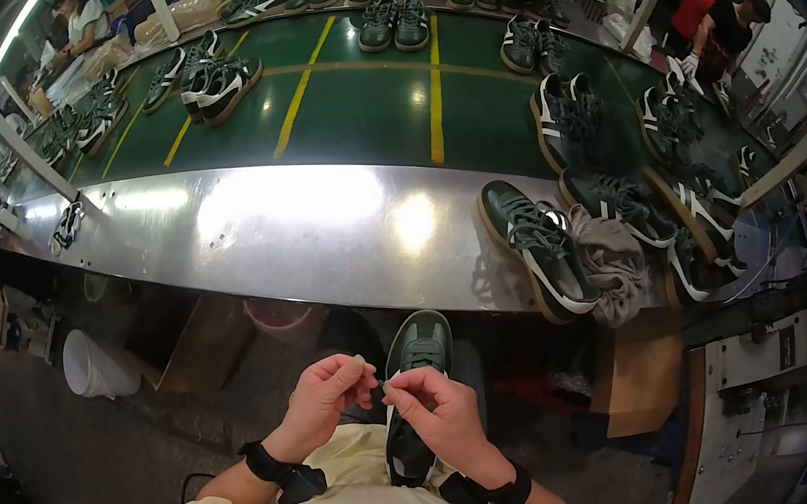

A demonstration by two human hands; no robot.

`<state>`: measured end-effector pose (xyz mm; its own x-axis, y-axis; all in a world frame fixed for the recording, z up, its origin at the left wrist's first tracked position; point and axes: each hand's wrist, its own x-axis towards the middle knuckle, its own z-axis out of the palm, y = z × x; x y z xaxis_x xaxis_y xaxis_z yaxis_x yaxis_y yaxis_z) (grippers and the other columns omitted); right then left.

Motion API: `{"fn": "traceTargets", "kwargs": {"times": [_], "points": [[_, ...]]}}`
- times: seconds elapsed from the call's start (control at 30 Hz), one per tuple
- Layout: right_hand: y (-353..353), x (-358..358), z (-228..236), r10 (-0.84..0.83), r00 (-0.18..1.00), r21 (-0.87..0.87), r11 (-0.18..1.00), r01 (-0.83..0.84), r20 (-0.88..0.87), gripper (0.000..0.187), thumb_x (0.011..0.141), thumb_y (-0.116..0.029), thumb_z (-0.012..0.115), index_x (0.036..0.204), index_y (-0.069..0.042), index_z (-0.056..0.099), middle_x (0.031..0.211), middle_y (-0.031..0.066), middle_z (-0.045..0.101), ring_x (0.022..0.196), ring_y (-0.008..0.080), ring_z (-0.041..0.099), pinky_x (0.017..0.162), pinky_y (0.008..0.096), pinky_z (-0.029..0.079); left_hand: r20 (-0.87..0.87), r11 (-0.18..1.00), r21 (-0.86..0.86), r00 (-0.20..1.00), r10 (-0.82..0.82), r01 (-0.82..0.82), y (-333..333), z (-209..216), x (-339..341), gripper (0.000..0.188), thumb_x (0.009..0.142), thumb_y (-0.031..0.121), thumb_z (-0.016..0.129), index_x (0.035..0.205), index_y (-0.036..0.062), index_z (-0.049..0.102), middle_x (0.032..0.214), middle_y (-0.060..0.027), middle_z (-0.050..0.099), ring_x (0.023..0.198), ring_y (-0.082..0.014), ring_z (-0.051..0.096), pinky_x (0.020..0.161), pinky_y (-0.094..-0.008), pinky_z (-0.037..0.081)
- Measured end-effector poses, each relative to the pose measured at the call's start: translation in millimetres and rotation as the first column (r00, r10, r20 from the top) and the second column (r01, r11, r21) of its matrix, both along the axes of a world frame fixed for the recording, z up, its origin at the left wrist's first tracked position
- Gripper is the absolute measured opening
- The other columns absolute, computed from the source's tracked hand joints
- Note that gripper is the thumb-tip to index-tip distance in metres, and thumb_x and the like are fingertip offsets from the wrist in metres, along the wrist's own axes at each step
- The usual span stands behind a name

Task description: Lacing and organizing finished green sneakers on a factory assembly line.

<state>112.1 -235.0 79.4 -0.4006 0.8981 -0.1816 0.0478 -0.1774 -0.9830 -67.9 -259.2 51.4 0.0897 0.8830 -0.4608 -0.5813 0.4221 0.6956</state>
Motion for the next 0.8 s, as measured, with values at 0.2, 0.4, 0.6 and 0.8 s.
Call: {"fn": "traceTargets", "kwargs": {"times": [0.2,0.4,0.6,0.8], "points": [[0.4,-2.0,-3.1,0.013,1.000,-0.051,0.999,-0.014,-0.016,0.014,0.091,-0.010,0.061,0.100,0.000,0.060,0.087,0.0048,0.067,0.077,0.0071,0.061,0.064,0.0200,0.048,-0.007,1.000,0.024,1.000,-0.011,0.011,-0.6,-2.3,0.0,0.021,0.093,0.024,0.059,0.093,0.0038,0.063,0.082,-0.0040,0.064,0.069,-0.0114,0.058,0.066,-0.0262,0.048],[6.7,-0.7,-2.2,-0.002,0.989,-0.240,0.970,-0.034,-0.151,0.015,0.092,-0.011,0.058,0.101,0.000,0.060,0.086,0.0066,0.066,0.072,0.0081,0.059,0.065,0.0208,0.047,-0.008,1.000,0.003,1.000,0.004,-0.004,0.9,-6.2,1.4,0.020,0.092,0.024,0.060,0.089,0.0048,0.063,0.078,-0.0037,0.064,0.065,-0.0113,0.058,0.064,-0.0259,0.049],[7.2,-1.2,-3.7,-0.018,0.988,-0.271,0.962,-0.024,-0.151,0.015,0.091,-0.011,0.059,0.102,0.000,0.060,0.085,0.0069,0.066,0.070,0.0080,0.058,0.064,0.0208,0.047,-0.023,1.000,-0.018,1.000,0.015,-0.016,3.1,-5.5,2.9,0.021,0.092,0.025,0.060,0.086,0.0054,0.062,0.075,-0.0029,0.063,0.063,-0.0111,0.057,0.061,-0.0258,0.048],[7.0,-3.1,-6.7,0.009,0.994,-0.219,0.975,-0.032,-0.107,0.016,0.092,-0.012,0.059,0.103,0.000,0.060,0.087,0.0049,0.066,0.077,0.0078,0.061,0.065,0.0202,0.048,-0.036,0.999,-0.030,0.999,0.017,-0.018,4.3,-1.6,3.6,0.020,0.092,0.025,0.061,0.084,0.0061,0.061,0.076,-0.0025,0.063,0.064,-0.0107,0.057,0.062,-0.0254,0.048]]}}
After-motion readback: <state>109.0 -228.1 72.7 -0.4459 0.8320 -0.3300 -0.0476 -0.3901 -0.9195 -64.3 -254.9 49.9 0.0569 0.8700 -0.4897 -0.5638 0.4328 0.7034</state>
